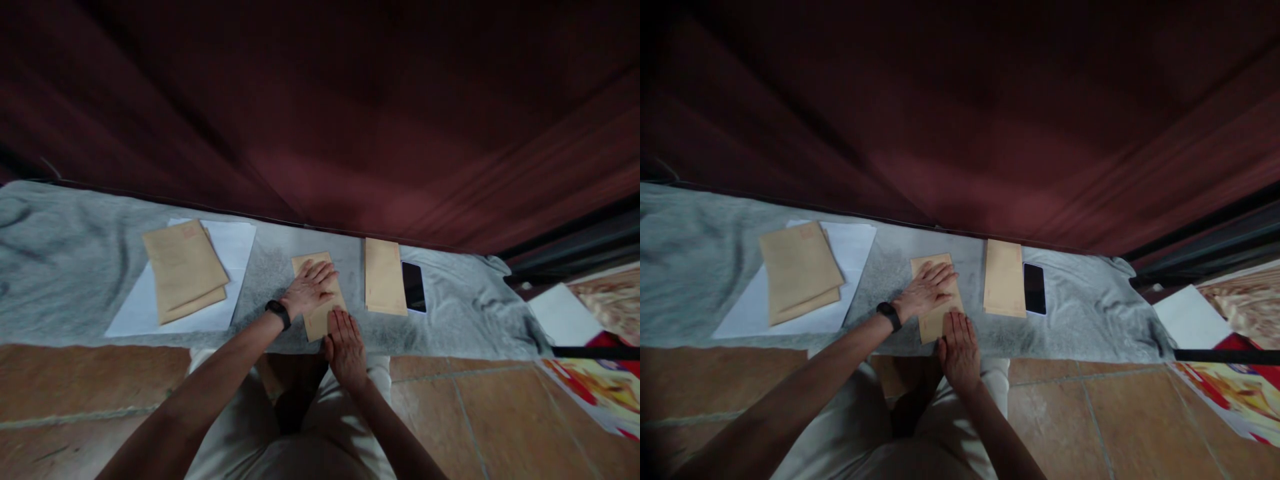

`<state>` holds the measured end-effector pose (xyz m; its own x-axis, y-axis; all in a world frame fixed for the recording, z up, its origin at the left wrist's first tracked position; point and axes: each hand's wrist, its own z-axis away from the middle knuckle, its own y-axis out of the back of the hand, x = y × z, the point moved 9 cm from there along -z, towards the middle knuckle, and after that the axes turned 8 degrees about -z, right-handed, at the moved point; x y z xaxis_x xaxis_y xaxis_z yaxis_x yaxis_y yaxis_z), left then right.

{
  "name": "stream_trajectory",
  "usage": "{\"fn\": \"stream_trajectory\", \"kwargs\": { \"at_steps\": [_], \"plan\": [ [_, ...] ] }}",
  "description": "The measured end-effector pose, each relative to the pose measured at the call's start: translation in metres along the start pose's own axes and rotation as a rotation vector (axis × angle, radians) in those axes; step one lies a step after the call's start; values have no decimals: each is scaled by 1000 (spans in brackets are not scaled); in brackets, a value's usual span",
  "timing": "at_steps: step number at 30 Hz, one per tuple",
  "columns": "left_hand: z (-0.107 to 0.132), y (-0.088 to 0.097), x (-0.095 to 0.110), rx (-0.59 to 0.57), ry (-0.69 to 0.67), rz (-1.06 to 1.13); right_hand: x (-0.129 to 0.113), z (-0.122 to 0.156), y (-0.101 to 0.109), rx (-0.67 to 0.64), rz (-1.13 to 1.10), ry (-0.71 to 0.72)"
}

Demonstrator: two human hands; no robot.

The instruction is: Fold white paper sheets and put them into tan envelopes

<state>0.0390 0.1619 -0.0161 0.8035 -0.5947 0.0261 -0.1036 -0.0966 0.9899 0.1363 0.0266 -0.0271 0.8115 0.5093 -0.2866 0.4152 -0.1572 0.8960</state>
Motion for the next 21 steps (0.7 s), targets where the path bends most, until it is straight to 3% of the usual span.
{"fn": "stream_trajectory", "kwargs": {
  "at_steps": [21],
  "plan": [
    [-9,-2,6,-12,-27,-97,-2,-3,3,22,-9,5]
  ]
}}
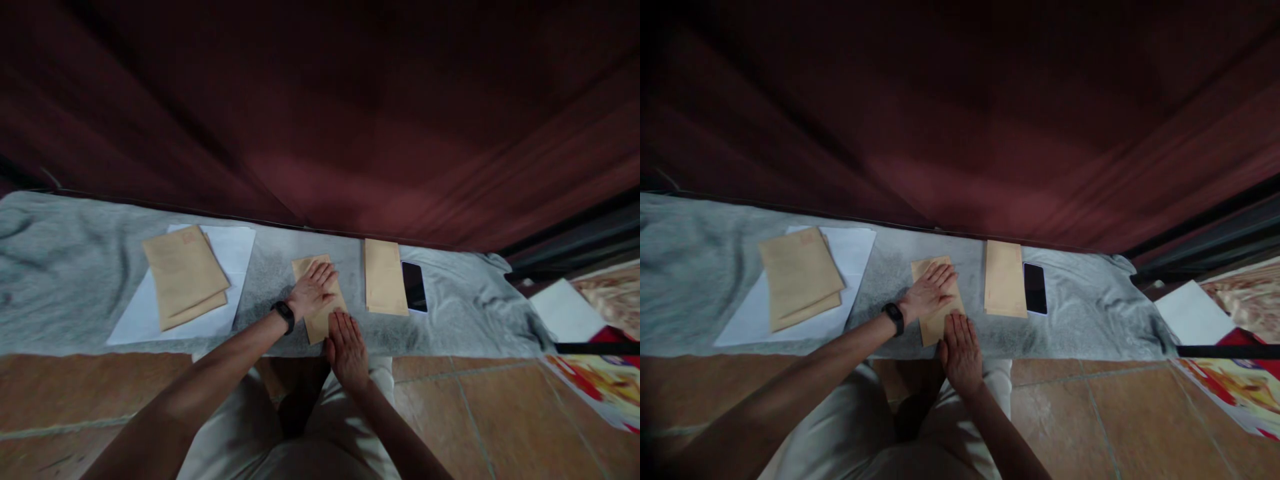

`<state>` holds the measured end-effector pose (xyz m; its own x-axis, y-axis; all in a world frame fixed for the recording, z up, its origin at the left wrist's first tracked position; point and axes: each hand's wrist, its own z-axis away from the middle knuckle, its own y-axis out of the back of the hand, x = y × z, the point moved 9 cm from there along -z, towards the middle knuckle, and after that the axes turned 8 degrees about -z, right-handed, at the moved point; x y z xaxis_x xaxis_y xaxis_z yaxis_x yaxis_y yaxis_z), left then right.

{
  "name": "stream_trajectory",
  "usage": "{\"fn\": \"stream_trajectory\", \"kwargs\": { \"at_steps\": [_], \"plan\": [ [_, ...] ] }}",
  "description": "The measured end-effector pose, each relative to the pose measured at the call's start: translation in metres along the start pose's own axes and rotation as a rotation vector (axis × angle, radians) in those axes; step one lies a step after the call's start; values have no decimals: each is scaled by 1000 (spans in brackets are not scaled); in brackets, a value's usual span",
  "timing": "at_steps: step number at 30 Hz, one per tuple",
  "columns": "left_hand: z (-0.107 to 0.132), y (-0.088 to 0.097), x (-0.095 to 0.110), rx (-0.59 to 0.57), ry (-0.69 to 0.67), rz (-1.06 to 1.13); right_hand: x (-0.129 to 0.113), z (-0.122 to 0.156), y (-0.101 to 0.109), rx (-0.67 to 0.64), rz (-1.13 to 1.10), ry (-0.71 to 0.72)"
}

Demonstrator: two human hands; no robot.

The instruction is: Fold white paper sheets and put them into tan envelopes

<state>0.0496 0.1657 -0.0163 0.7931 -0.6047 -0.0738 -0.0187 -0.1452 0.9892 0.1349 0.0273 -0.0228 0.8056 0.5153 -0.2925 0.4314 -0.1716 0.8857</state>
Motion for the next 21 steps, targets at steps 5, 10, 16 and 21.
{"fn": "stream_trajectory", "kwargs": {
  "at_steps": [5,10,16,21],
  "plan": [
    [-1,0,1,-2,-9,-14,0,-1,1,1,-7,1],
    [-2,-3,2,-8,-13,-16,-1,-2,3,-1,-3,-3],
    [1,-6,-1,-14,15,14,-2,1,4,13,-2,-38],
    [2,-8,-6,7,5,25,-1,7,5,7,0,-75]
  ]
}}
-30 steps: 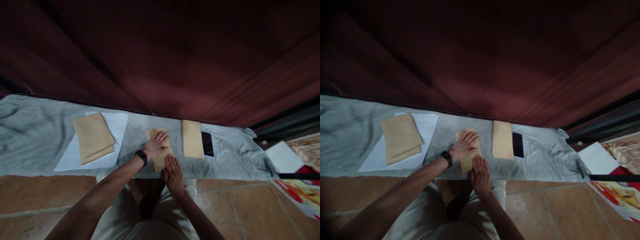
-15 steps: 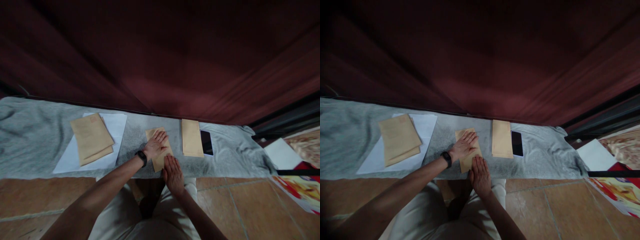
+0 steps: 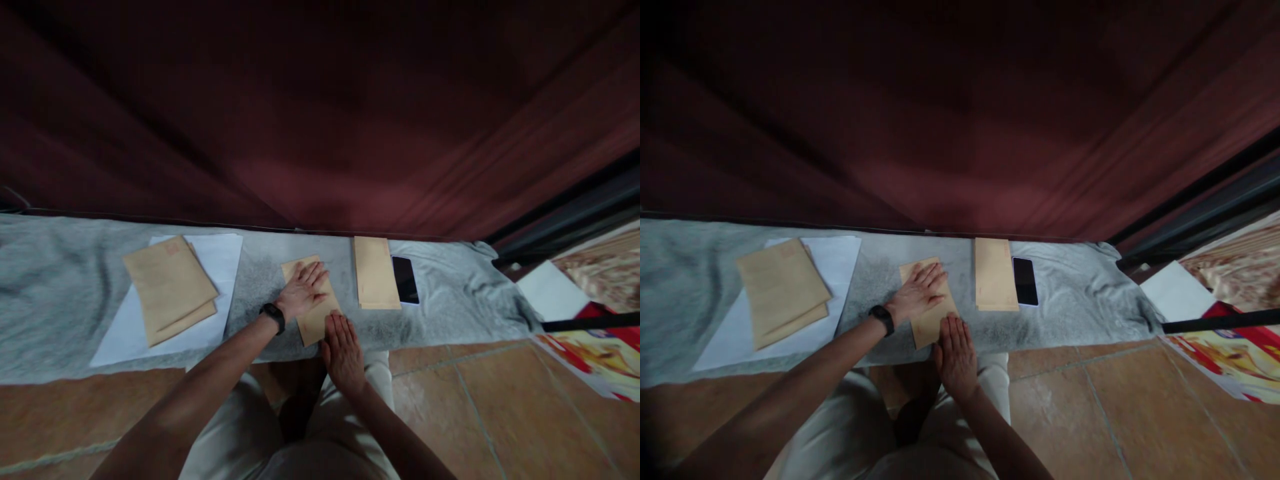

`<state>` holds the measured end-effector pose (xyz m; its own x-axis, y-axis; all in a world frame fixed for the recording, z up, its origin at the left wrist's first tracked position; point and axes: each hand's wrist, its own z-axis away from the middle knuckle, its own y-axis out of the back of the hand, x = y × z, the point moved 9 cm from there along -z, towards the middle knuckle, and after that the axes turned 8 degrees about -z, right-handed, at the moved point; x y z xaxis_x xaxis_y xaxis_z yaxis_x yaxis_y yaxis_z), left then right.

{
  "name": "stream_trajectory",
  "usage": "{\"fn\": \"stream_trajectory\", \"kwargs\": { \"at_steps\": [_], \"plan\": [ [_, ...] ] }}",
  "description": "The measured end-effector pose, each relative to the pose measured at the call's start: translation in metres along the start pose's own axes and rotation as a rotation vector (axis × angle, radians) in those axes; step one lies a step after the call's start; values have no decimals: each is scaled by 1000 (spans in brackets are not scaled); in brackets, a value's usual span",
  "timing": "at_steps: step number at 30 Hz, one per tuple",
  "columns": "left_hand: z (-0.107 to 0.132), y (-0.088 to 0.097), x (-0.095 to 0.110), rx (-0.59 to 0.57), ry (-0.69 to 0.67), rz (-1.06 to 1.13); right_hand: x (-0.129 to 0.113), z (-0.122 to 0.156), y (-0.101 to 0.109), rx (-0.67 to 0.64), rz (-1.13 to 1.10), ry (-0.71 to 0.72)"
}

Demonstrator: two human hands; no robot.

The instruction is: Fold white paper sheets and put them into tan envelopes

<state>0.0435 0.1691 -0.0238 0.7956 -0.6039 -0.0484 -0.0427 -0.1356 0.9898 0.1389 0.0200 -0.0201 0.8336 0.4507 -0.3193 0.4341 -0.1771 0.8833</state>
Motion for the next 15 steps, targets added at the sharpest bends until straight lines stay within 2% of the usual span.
{"fn": "stream_trajectory", "kwargs": {
  "at_steps": [9,15],
  "plan": [
    [-7,-7,-33,48,118,45,3,10,4,-2,10,-17],
    [-9,-5,-38,47,164,51,3,11,4,8,8,-20]
  ]
}}
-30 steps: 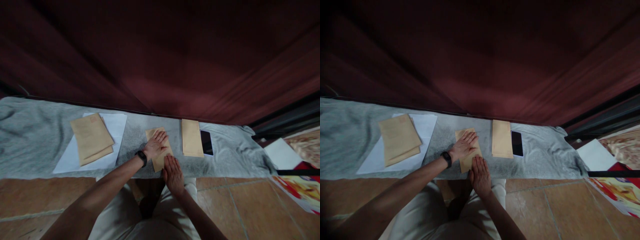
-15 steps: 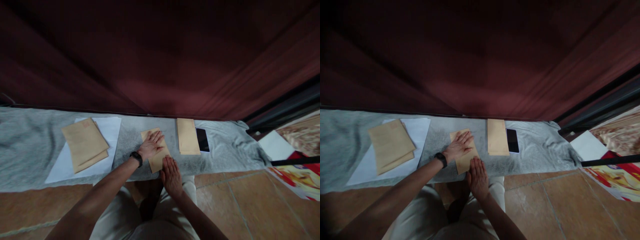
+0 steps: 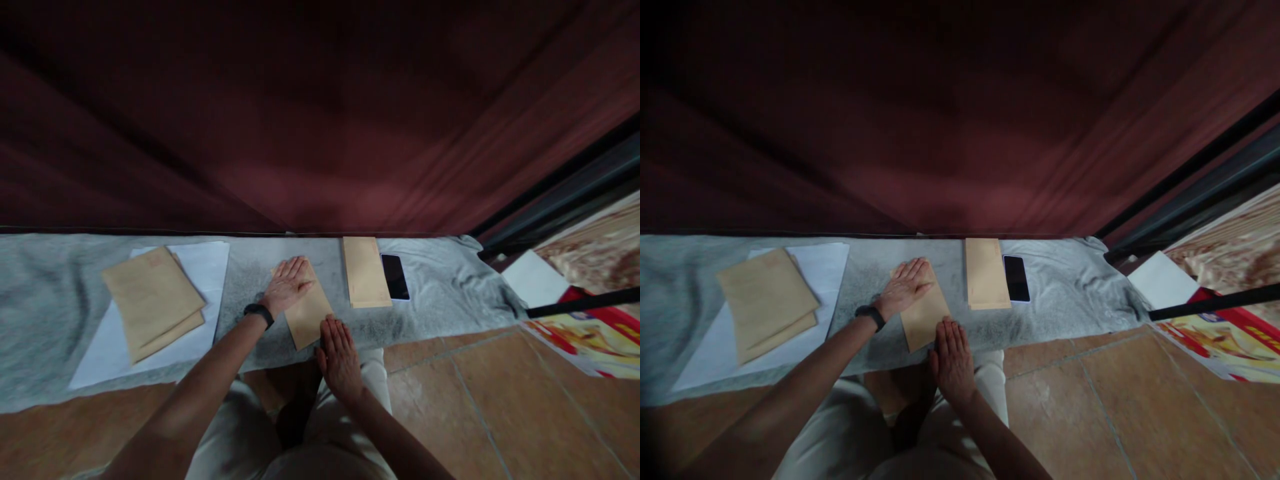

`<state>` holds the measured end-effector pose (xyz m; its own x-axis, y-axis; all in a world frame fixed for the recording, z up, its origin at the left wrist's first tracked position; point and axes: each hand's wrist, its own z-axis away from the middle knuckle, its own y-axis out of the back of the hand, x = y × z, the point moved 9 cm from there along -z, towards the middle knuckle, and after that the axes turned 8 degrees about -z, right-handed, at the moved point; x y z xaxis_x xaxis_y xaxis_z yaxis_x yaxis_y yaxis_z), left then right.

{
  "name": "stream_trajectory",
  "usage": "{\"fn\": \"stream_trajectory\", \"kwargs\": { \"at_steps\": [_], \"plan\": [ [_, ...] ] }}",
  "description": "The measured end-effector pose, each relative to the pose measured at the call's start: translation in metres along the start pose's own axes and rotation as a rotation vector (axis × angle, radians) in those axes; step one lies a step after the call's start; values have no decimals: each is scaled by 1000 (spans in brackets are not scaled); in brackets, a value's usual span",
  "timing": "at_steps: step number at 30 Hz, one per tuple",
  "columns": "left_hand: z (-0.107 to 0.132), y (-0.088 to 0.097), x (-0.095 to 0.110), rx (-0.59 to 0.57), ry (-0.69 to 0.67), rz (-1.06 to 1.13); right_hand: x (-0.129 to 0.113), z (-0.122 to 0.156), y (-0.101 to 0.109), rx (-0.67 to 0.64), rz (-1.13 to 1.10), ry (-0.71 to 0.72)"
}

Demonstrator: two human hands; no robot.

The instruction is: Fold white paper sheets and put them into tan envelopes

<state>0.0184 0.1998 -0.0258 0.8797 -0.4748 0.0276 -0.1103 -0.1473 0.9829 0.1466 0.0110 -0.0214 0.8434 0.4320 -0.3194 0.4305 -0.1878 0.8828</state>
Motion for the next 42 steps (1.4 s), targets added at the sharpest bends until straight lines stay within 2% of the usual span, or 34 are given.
{"fn": "stream_trajectory", "kwargs": {
  "at_steps": [7,17,23,28,34,42],
  "plan": [
    [15,2,16,-28,-35,-12,0,-1,2,4,-18,9],
    [45,7,58,-22,-133,53,1,2,2,53,-48,23],
    [72,11,89,-46,-200,79,10,-2,1,13,-133,10],
    [101,21,110,-15,-225,78,14,-2,3,28,-153,27],
    [132,31,117,0,-234,43,15,-1,3,22,-154,26],
    [166,39,110,40,-195,-12,19,2,8,13,-173,-27]
  ]
}}
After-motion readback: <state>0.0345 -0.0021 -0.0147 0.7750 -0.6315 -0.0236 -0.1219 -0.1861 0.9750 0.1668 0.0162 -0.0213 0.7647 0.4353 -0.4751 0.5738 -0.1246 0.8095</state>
